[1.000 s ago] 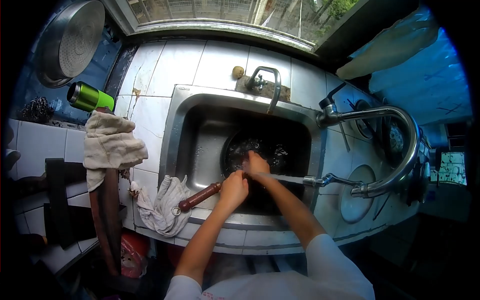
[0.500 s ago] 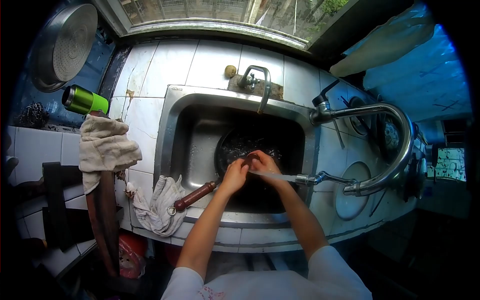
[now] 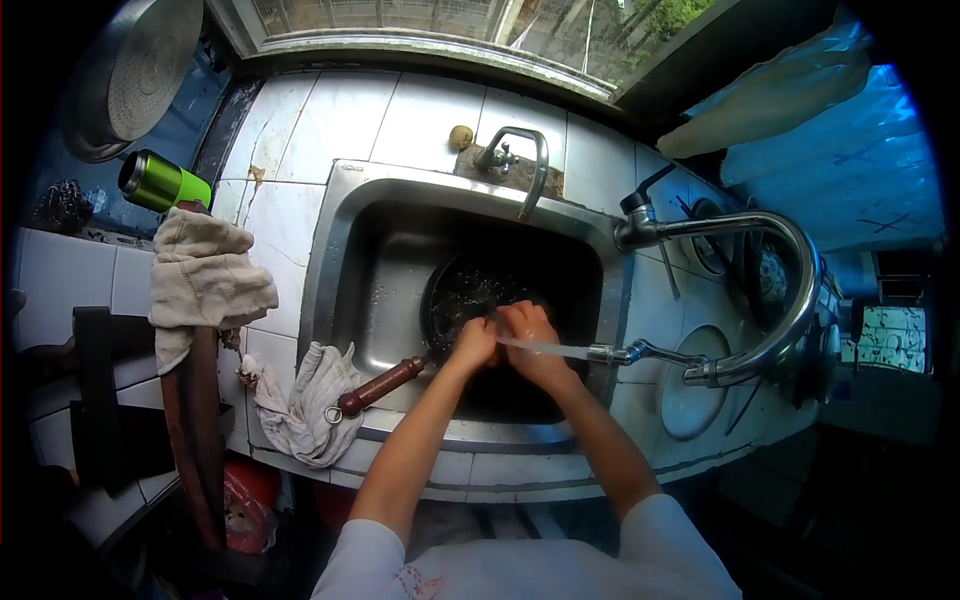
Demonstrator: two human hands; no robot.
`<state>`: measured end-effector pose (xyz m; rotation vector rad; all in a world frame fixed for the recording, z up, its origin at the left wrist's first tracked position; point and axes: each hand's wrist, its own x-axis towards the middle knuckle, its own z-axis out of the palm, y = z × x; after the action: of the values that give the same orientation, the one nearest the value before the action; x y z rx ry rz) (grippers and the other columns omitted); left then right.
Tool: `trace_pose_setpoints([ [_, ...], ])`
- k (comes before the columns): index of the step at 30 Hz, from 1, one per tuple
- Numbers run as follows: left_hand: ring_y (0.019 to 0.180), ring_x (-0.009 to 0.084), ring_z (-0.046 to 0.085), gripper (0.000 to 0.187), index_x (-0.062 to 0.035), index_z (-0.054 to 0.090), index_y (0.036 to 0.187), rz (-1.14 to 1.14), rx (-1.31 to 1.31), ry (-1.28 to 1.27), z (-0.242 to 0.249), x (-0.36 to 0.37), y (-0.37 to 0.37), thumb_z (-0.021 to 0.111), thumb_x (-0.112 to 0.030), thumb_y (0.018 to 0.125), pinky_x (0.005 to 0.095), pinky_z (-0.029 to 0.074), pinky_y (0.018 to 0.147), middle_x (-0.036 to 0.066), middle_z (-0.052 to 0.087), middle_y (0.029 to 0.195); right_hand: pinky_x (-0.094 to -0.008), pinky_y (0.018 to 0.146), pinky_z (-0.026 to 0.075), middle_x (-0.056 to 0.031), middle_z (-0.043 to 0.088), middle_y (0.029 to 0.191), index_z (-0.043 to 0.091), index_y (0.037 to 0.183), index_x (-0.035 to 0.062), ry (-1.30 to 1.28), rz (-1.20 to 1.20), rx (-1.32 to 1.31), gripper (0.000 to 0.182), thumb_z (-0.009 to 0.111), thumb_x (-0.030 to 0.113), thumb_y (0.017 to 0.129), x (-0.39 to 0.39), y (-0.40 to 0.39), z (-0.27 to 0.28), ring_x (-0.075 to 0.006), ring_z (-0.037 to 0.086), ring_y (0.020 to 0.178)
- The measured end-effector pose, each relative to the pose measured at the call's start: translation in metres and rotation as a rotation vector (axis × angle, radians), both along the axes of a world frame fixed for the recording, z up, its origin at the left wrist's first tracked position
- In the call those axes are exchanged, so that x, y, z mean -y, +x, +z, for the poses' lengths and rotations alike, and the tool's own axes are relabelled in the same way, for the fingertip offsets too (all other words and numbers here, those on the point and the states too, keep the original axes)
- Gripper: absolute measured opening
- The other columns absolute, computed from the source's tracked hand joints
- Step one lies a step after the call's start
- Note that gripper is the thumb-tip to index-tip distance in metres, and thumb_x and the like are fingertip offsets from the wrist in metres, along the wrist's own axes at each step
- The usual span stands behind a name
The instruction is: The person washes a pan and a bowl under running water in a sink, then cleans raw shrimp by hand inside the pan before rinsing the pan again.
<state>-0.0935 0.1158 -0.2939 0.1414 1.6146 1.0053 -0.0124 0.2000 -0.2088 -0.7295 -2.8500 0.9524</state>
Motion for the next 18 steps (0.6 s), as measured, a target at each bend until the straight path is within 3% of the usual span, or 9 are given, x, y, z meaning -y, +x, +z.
trace_pose_setpoints([
  [1, 0.070, 0.0264, 0.061, 0.023, 0.0009, 0.054, 0.089, -0.149, -0.236, 0.026, -0.007, 0.001, 0.003, 0.045, -0.020, 0.088, 0.0374, 0.048, 0.055, 0.016, 0.060, 0.075, -0.0367, 0.084, 0.042, -0.0112, 0.054, 0.106, 0.057, 0.105, 0.0065, 0.102, 0.062, -0.078, 0.031, 0.058, 0.007, 0.075, -0.006, -0.002, -0.007, -0.0301, 0.048, 0.100],
  [2, 0.070, 0.0264, 0.061, 0.023, 0.0009, 0.054, 0.089, -0.147, -0.234, 0.026, -0.003, 0.003, 0.006, 0.045, -0.020, 0.088, 0.0374, 0.048, 0.055, 0.016, 0.060, 0.075, -0.0367, 0.084, 0.042, -0.0112, 0.054, 0.106, 0.057, 0.105, 0.0065, 0.103, 0.065, -0.075, 0.031, 0.058, 0.007, 0.075, -0.012, -0.002, -0.010, -0.0301, 0.048, 0.100],
  [4, 0.076, 0.0381, 0.059, 0.021, 0.0001, 0.052, 0.093, -0.160, -0.657, 0.224, 0.004, 0.011, 0.010, 0.044, -0.018, 0.087, 0.0452, 0.046, 0.063, 0.022, 0.060, 0.079, -0.0390, 0.081, 0.042, -0.0085, 0.055, 0.103, 0.058, 0.102, 0.0085, 0.277, 0.321, -0.050, 0.028, 0.058, 0.014, 0.075, -0.026, -0.001, -0.016, -0.0287, 0.047, 0.101],
  [5, 0.084, 0.0442, 0.055, 0.018, -0.0009, 0.051, 0.095, -0.218, -0.615, 0.155, 0.021, 0.015, 0.005, 0.044, -0.015, 0.086, 0.0487, 0.043, 0.071, 0.025, 0.059, 0.085, -0.0379, 0.080, 0.042, -0.0077, 0.058, 0.095, 0.060, 0.095, 0.0069, 0.177, 0.331, 0.047, 0.022, 0.059, 0.019, 0.076, -0.031, -0.001, -0.018, -0.0276, 0.050, 0.096],
  [8, 0.085, 0.0428, 0.055, 0.016, -0.0001, 0.050, 0.095, -0.297, -0.619, 0.099, 0.031, 0.025, 0.000, 0.046, -0.012, 0.085, 0.0478, 0.043, 0.071, 0.025, 0.058, 0.084, -0.0359, 0.078, 0.042, -0.0076, 0.060, 0.085, 0.061, 0.086, 0.0054, -0.078, 0.289, 0.169, 0.018, 0.058, 0.021, 0.077, -0.036, -0.002, -0.017, -0.0268, 0.054, 0.088],
  [9, 0.085, 0.0428, 0.055, 0.016, -0.0001, 0.050, 0.095, -0.300, -0.618, 0.096, 0.031, 0.029, 0.000, 0.046, -0.012, 0.085, 0.0478, 0.043, 0.071, 0.025, 0.058, 0.084, -0.0351, 0.077, 0.042, -0.0083, 0.059, 0.078, 0.060, 0.082, 0.0042, -0.137, 0.303, 0.046, 0.019, 0.060, 0.023, 0.077, -0.036, -0.002, -0.021, -0.0263, 0.055, 0.077],
  [13, 0.084, 0.0414, 0.056, 0.015, 0.0009, 0.048, 0.094, -0.252, -0.557, 0.178, 0.034, 0.038, -0.004, 0.047, -0.010, 0.083, 0.0454, 0.043, 0.070, 0.025, 0.058, 0.082, -0.0309, 0.074, 0.043, -0.0057, 0.058, 0.075, 0.060, 0.084, 0.0039, -0.365, 0.230, 0.060, 0.019, 0.064, 0.021, 0.076, -0.031, -0.004, -0.025, -0.0197, 0.055, 0.073],
  [15, 0.084, 0.0407, 0.056, 0.015, 0.0010, 0.048, 0.093, -0.248, -0.521, 0.180, 0.032, 0.043, -0.005, 0.047, -0.010, 0.083, 0.0443, 0.043, 0.070, 0.024, 0.058, 0.082, -0.0247, 0.069, 0.044, -0.0024, 0.058, 0.074, 0.060, 0.085, 0.0027, -0.893, 0.043, 0.001, 0.018, 0.068, 0.016, 0.075, -0.024, -0.004, -0.026, -0.0113, 0.054, 0.072],
  [18, 0.081, 0.0371, 0.057, 0.013, 0.0007, 0.048, 0.092, -0.227, -0.497, 0.251, 0.028, 0.045, -0.008, 0.046, -0.008, 0.083, 0.0407, 0.044, 0.070, 0.022, 0.057, 0.081, -0.0202, 0.065, 0.044, -0.0010, 0.058, 0.076, 0.060, 0.086, 0.0015, -1.072, 0.001, 0.064, 0.019, 0.069, 0.013, 0.075, -0.026, -0.004, -0.033, -0.0070, 0.053, 0.073],
])
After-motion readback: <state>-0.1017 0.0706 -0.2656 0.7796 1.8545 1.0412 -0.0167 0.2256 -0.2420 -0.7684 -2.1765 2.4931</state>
